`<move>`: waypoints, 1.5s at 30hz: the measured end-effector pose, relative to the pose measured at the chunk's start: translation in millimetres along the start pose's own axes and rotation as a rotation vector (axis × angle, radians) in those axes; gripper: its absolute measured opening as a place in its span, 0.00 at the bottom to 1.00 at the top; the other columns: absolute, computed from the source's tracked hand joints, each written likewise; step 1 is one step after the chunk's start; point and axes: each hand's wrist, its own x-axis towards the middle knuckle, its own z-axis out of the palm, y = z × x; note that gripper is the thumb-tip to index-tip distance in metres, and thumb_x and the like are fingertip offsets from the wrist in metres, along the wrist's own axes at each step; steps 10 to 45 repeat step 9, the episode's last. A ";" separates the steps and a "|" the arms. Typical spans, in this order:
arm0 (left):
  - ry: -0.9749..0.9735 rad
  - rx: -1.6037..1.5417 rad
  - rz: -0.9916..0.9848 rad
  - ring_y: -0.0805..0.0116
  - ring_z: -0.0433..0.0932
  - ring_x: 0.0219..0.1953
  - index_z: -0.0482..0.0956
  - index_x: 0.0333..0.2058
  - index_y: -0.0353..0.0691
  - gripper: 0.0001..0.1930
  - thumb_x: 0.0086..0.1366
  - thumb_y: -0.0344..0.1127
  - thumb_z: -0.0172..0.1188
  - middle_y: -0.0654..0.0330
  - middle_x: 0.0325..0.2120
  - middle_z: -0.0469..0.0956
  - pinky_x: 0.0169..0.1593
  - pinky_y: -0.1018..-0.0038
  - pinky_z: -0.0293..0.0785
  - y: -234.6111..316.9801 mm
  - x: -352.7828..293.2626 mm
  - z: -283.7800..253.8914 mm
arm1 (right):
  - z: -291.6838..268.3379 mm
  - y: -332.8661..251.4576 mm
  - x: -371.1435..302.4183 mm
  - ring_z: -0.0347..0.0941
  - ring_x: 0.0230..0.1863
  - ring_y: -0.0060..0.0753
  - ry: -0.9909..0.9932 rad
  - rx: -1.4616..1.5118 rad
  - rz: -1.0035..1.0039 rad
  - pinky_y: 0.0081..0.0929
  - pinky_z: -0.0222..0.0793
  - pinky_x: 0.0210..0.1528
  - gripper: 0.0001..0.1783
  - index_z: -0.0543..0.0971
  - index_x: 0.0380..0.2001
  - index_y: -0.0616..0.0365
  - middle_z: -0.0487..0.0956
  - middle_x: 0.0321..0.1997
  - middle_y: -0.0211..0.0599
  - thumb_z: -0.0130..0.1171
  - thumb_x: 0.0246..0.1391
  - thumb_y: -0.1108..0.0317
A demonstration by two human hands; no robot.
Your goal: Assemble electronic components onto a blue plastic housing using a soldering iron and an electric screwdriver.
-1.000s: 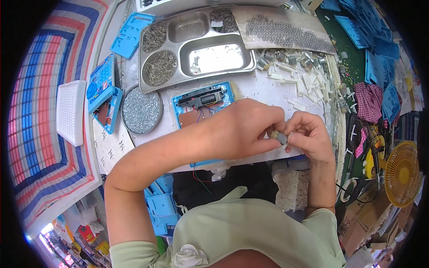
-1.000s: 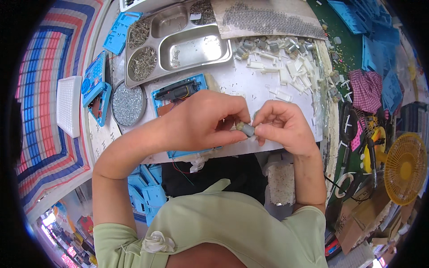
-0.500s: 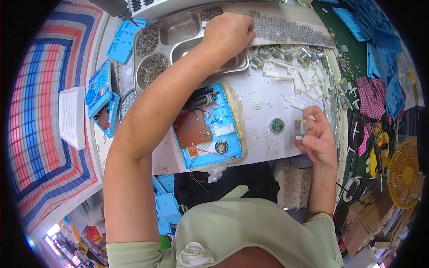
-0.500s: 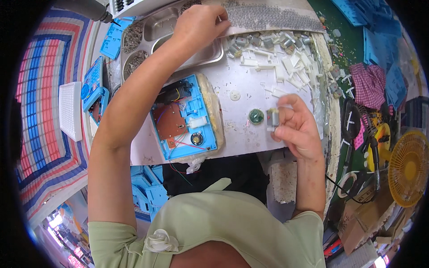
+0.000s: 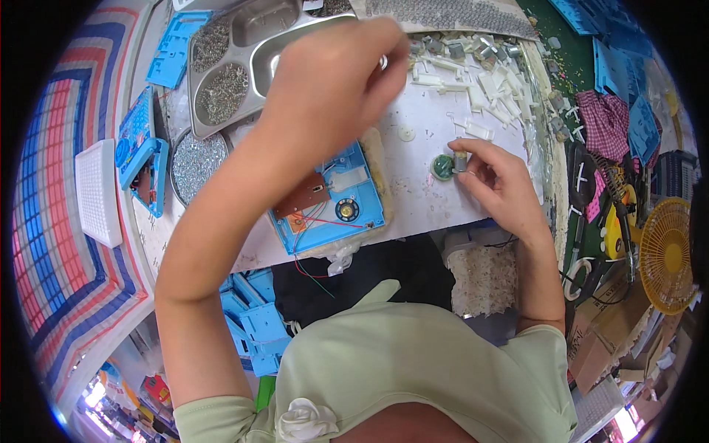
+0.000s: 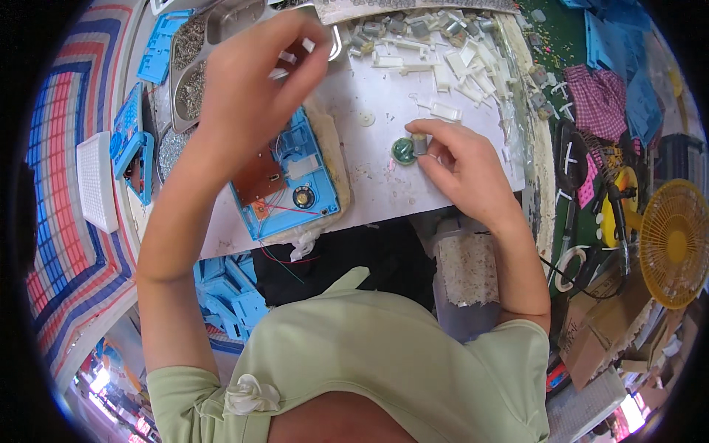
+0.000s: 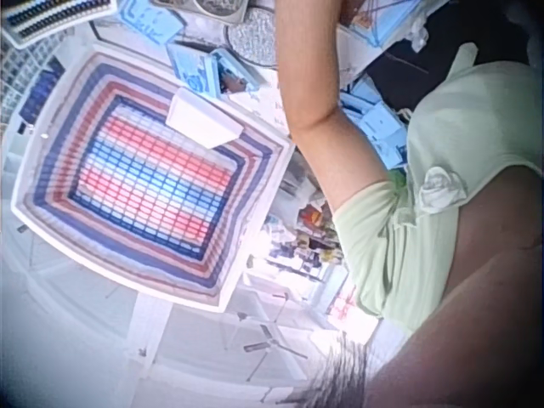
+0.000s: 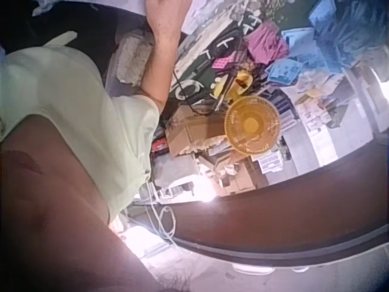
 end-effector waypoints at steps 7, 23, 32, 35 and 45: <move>-0.122 -0.599 -0.441 0.75 0.80 0.33 0.82 0.37 0.35 0.07 0.61 0.19 0.64 0.61 0.34 0.81 0.33 0.82 0.76 58.2 -96.5 -43.4 | 11.7 -15.6 12.1 0.78 0.39 0.46 -0.029 -0.395 -0.187 0.40 0.73 0.47 0.21 0.81 0.48 0.57 0.81 0.37 0.43 0.58 0.48 0.76; -0.154 -0.715 -0.591 0.75 0.80 0.35 0.83 0.38 0.35 0.07 0.62 0.19 0.62 0.61 0.35 0.81 0.35 0.81 0.77 67.2 -117.0 -41.1 | 17.4 -19.0 15.3 0.78 0.41 0.47 -0.048 -0.465 -0.227 0.41 0.73 0.49 0.21 0.81 0.47 0.56 0.82 0.38 0.44 0.58 0.47 0.76; -0.154 -0.715 -0.591 0.75 0.80 0.35 0.83 0.38 0.35 0.07 0.62 0.19 0.62 0.61 0.35 0.81 0.35 0.81 0.77 67.2 -117.0 -41.1 | 17.4 -19.0 15.3 0.78 0.41 0.47 -0.048 -0.465 -0.227 0.41 0.73 0.49 0.21 0.81 0.47 0.56 0.82 0.38 0.44 0.58 0.47 0.76; -0.154 -0.715 -0.591 0.75 0.80 0.35 0.83 0.38 0.35 0.07 0.62 0.19 0.62 0.61 0.35 0.81 0.35 0.81 0.77 67.2 -117.0 -41.1 | 17.4 -19.0 15.3 0.78 0.41 0.47 -0.048 -0.465 -0.227 0.41 0.73 0.49 0.21 0.81 0.47 0.56 0.82 0.38 0.44 0.58 0.47 0.76; -0.154 -0.715 -0.591 0.75 0.80 0.35 0.83 0.38 0.35 0.07 0.62 0.19 0.62 0.61 0.35 0.81 0.35 0.81 0.77 67.2 -117.0 -41.1 | 17.4 -19.0 15.3 0.78 0.41 0.47 -0.048 -0.465 -0.227 0.41 0.73 0.49 0.21 0.81 0.47 0.56 0.82 0.38 0.44 0.58 0.47 0.76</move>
